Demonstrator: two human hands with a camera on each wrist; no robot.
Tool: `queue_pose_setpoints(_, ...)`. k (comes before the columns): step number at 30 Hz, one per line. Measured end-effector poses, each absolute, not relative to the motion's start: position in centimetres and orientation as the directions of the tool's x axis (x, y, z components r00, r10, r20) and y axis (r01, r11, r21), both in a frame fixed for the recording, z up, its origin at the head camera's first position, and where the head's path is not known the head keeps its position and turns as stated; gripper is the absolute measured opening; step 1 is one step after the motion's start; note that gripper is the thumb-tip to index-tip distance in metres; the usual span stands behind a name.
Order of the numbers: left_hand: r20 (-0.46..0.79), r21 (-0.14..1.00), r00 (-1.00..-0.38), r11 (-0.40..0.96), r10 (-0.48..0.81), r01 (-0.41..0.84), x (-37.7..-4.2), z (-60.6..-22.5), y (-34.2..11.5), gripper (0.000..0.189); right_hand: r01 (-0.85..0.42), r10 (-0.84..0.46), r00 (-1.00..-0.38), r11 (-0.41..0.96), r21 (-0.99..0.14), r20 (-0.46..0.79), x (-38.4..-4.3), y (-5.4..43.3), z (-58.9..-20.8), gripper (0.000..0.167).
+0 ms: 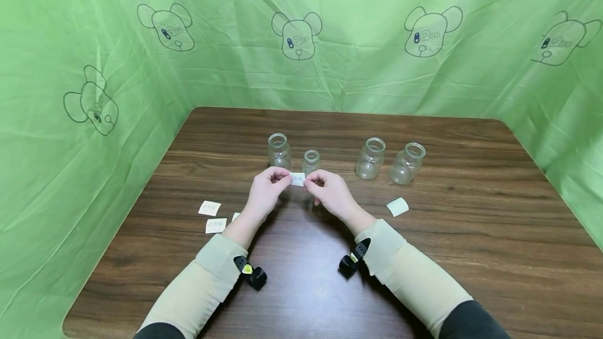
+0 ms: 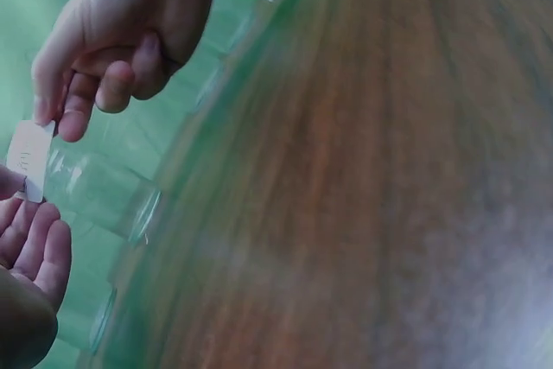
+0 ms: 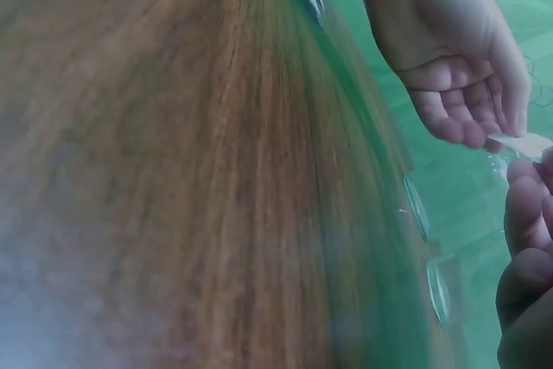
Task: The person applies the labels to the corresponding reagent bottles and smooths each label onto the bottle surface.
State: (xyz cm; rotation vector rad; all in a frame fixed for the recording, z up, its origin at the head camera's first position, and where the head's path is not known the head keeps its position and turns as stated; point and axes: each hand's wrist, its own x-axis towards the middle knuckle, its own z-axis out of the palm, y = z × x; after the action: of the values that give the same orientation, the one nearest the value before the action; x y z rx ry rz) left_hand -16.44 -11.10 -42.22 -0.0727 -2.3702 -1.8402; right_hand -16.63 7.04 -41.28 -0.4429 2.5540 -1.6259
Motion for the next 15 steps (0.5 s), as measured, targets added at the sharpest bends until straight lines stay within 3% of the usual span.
queue_pose_setpoints(5, 0.166, 0.958, -0.984, 0.249, -0.072, 0.143, -16.4, -41.8, -11.7, 0.011, -0.219, -0.288, -0.953, 0.426, -0.878, 0.098, -17.3, 6.2, -41.5, 0.012)
queue_pose_setpoints(15, 0.213, 0.883, -0.974, 0.443, -0.08, 0.157, -17.4, -42.6, -13.3, 0.012, -0.259, -0.255, -0.957, 0.552, -0.793, 0.136, -18.1, 4.2, -41.6, 0.01)
